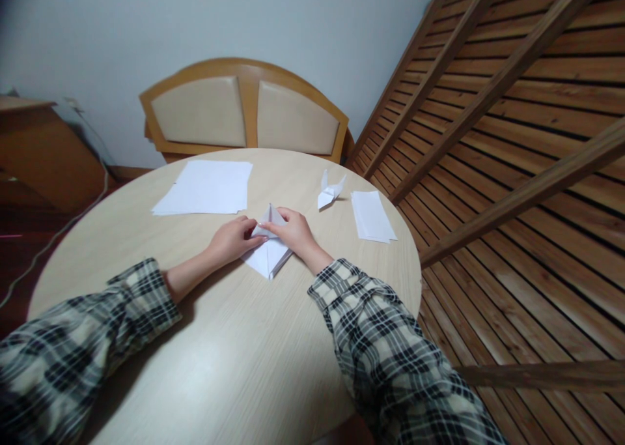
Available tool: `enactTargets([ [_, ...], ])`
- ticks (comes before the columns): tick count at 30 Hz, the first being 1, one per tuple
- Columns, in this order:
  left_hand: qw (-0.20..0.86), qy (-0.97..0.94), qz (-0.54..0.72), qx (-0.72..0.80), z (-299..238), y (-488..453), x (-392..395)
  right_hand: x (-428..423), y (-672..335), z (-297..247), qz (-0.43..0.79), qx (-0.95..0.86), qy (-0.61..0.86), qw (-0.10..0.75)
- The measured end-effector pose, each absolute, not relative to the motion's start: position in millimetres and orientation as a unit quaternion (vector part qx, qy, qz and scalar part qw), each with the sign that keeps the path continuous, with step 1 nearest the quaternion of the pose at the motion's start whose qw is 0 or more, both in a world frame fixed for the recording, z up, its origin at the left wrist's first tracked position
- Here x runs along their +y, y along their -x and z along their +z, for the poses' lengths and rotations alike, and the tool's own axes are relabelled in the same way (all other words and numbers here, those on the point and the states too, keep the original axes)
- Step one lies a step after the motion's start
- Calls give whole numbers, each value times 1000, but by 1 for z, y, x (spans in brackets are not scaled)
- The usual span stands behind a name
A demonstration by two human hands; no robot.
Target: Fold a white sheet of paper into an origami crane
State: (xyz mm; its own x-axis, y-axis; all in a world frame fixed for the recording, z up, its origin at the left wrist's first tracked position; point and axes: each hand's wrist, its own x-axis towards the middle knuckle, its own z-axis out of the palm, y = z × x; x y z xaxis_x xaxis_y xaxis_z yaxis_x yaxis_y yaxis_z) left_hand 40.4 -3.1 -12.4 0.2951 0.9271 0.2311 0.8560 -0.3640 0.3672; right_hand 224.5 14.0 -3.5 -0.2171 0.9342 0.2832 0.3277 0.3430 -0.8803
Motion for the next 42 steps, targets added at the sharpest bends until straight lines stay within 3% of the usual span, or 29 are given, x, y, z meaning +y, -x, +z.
enactTargets([
  [9, 95, -803, 200, 553, -11, -41, -4, 15, -225, -13, 365, -686, 462, 427],
  [20, 189, -847, 218, 447, 0, -16, 0, 15, -226, -16, 329, -696, 478, 423],
  [32, 89, -858, 210, 461, -3, -15, -1, 9, -227, -15, 325, -703, 474, 419],
  [42, 88, -857, 209, 462, 0, -16, -2, 7, -226, -16, 313, -704, 494, 402],
])
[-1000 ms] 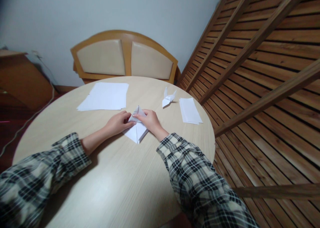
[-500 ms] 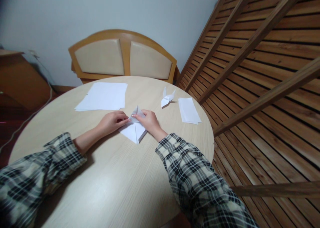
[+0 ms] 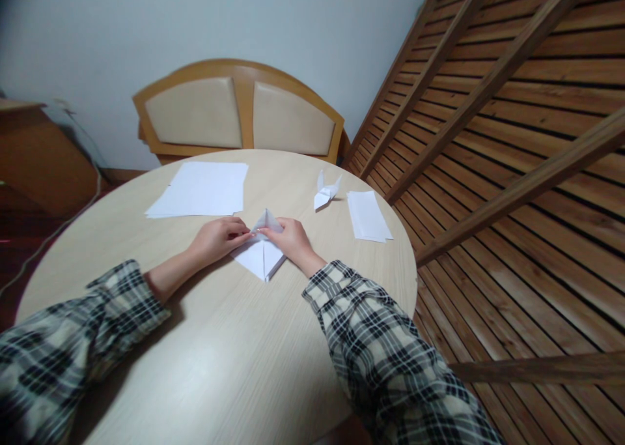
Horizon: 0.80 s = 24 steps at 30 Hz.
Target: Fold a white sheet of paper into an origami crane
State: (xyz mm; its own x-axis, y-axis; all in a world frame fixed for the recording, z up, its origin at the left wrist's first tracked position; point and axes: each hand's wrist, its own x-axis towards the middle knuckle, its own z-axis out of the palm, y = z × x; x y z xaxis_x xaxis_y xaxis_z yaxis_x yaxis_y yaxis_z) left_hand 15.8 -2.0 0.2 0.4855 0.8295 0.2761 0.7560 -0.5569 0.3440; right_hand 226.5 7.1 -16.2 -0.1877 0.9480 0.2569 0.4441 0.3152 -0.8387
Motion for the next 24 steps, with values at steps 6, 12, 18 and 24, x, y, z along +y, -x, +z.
enactTargets([
  [6, 114, -854, 211, 461, -2, -12, 0, 10, -228, -23, 309, -700, 492, 416],
  [12, 120, -855, 217, 455, -2, -8, 0, 9, -228, -22, 319, -689, 493, 425],
  [18, 114, -859, 212, 452, -4, -9, 2, 8, -227, -22, 338, -691, 482, 420],
  [24, 143, -865, 209, 434, -1, -5, 4, 8, -228, -21, 331, -694, 491, 410],
])
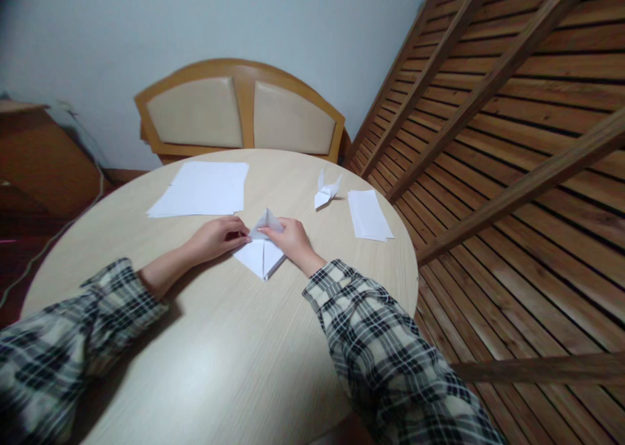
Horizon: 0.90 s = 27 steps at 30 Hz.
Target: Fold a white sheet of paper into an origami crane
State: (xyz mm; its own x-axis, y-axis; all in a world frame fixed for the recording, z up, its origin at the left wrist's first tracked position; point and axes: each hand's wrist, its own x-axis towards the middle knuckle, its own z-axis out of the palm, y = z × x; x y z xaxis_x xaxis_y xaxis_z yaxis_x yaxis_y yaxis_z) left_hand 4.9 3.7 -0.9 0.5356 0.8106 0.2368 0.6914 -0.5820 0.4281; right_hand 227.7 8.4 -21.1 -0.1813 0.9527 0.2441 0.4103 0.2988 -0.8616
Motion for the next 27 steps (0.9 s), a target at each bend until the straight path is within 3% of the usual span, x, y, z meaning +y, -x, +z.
enactTargets([
  [8, 183, -868, 230, 401, -6, 9, 6, 8, -229, -20, 325, -697, 491, 410],
  [19, 50, -901, 215, 375, -8, 5, 7, 6, -228, -17, 326, -697, 498, 400],
  [27, 17, -905, 205, 372, -8, 4, 8, 5, -227, -17, 327, -698, 496, 399],
])
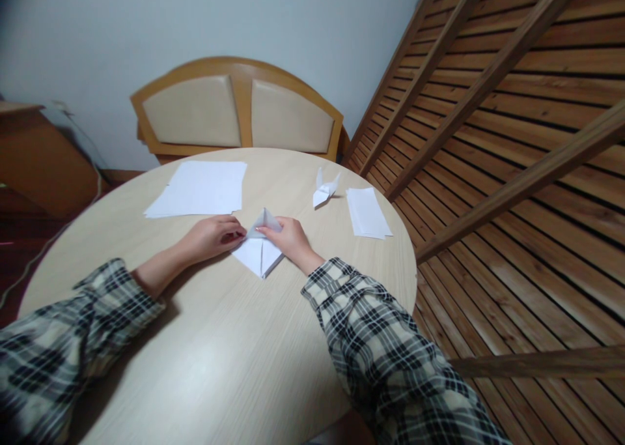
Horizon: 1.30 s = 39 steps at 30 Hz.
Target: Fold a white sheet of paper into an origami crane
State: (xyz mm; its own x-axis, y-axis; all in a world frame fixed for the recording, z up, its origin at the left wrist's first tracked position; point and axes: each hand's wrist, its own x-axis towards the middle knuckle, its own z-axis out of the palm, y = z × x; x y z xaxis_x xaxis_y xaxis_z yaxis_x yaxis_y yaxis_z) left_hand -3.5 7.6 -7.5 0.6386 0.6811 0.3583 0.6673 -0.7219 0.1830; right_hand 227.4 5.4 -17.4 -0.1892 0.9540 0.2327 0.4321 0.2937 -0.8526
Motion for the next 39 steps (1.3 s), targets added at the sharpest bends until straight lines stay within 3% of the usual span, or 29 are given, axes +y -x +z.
enactTargets([
  [17, 52, -893, 231, 383, -1, -6, 2, 8, -228, -21, 333, -697, 490, 404],
  [25, -1, -902, 253, 350, -11, -10, 9, 6, -227, -20, 338, -706, 475, 403],
  [39, 14, -898, 256, 358, -8, -12, 6, 5, -225, -21, 343, -700, 453, 433],
])
